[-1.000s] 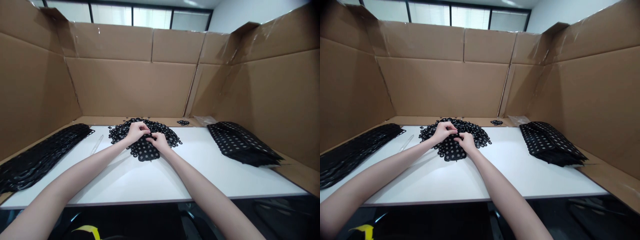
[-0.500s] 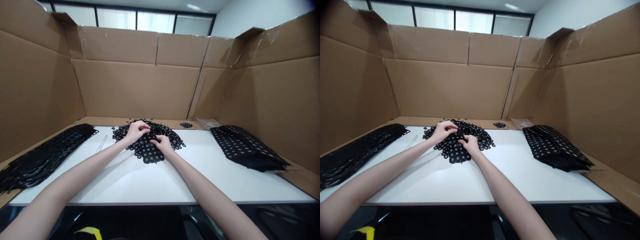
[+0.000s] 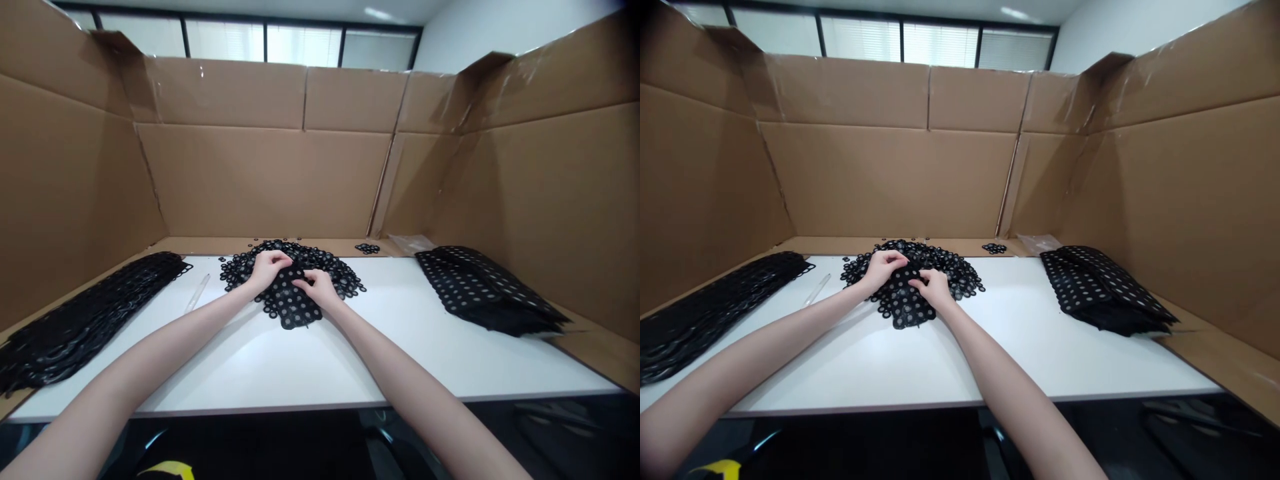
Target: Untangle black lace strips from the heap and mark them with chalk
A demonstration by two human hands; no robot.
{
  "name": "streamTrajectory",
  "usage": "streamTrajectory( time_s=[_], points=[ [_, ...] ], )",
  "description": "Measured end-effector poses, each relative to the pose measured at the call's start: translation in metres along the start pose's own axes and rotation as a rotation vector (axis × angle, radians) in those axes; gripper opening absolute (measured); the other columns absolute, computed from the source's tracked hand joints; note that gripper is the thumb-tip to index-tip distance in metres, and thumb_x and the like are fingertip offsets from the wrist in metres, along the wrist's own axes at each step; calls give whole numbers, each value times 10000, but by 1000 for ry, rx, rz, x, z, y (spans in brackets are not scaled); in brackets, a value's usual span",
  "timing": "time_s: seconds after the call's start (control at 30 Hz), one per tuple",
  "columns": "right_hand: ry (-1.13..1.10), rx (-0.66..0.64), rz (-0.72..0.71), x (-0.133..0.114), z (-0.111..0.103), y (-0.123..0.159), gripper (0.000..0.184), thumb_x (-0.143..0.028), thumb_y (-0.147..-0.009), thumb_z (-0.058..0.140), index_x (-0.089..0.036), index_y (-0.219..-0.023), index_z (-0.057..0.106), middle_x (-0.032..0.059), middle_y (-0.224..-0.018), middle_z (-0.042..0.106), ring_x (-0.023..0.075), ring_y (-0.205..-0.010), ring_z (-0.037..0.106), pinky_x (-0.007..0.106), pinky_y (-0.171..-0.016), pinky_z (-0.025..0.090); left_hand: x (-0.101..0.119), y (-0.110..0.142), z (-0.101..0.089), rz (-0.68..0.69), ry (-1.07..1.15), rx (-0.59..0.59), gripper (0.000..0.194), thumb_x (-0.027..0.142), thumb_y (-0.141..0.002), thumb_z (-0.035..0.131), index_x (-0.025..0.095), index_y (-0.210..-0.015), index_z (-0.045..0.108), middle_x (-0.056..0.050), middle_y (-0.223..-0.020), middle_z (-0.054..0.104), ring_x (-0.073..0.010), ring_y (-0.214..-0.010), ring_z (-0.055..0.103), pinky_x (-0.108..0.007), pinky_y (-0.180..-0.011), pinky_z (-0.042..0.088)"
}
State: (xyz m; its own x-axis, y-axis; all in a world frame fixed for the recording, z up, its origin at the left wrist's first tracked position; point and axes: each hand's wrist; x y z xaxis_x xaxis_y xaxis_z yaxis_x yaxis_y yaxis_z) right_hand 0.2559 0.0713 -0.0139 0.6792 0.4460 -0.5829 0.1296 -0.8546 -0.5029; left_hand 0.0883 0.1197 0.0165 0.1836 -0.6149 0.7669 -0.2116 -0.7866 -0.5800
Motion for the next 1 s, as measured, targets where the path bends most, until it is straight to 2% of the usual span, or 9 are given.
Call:
streamTrajectory(
  time_s=[0.1,0.27,0.33,0.43,0.53,0.67,0.77,0.9,1.0],
  points=[
    [41,26,10,1,2,-1,337,-364,-735,609,-186,-489,463,-13,-536,552,138,-561,464,245,-578,320,-5,-21,-14,-136,185,233,218,350,-649,681,136,-640,647,-22,-606,641,-128,-538,560,-275,-588,474],
    [69,72,56,6,7,-2,386,-392,-707,637,-191,-463,416,-17,-515,518,140,-557,461,244,-562,314,-8,-45,-55,-74,203,401,237,373,-671,674,142,-707,635,-26,-675,647,-117,-599,589,-268,-649,498],
    [39,63,64,8,7,-2,351,-397,-713,627,-187,-488,461,-17,-530,538,141,-571,474,243,-567,321,-14,-41,-60,-27,92,319,204,327,-647,702,147,-737,671,-42,-736,681,-149,-686,627,-290,-719,506],
    [-52,32,63,9,6,-1,301,-408,-726,608,-176,-548,535,-7,-586,592,146,-606,510,243,-597,350,-25,-26,-55,41,-174,159,135,232,-677,663,180,-795,707,-58,-859,716,-201,-824,653,-353,-836,490],
    [-161,33,64,8,4,0,298,-436,-724,595,-169,-596,564,3,-619,612,152,-624,528,242,-596,374,-30,-8,-44,143,-362,114,202,157,-754,554,211,-870,709,-50,-1003,704,-225,-987,622,-387,-952,431],
    [-323,55,98,5,2,0,288,-439,-712,587,-162,-634,574,19,-666,637,163,-647,552,247,-593,404,-18,14,-34,175,-421,179,285,163,-852,431,211,-993,673,-54,-1014,663,-206,-969,603,-340,-901,446],
    [-390,84,114,5,2,-2,281,-434,-706,588,-157,-656,583,39,-715,665,176,-680,574,266,-632,431,-6,28,-26,236,-412,119,294,247,-918,392,218,-1080,636,-58,-1052,628,-195,-1008,576,-320,-915,434],
    [-452,108,116,8,1,-5,275,-431,-693,593,-157,-696,607,53,-760,687,192,-706,596,284,-657,448,-3,36,-15,364,-463,-46,337,348,-890,503,215,-1191,576,-84,-1146,569,-224,-1095,519,-366,-974,405],
    [-462,122,135,10,1,-6,260,-420,-679,605,-161,-688,609,52,-750,691,201,-706,601,289,-651,450,-6,37,-12,411,-495,-20,461,368,-864,550,210,-1294,498,-112,-1247,491,-242,-1144,478,-396,-1008,383]
  ],
)
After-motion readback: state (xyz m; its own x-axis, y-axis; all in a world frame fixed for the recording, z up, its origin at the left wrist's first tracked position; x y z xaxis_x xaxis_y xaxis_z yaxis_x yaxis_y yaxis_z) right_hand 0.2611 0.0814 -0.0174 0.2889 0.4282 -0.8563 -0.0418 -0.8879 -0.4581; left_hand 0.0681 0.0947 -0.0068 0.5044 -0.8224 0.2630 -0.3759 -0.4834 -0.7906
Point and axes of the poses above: each hand's wrist, its own y-axis away from the middle knuckle, its own z-axis out of the palm, x = y × z
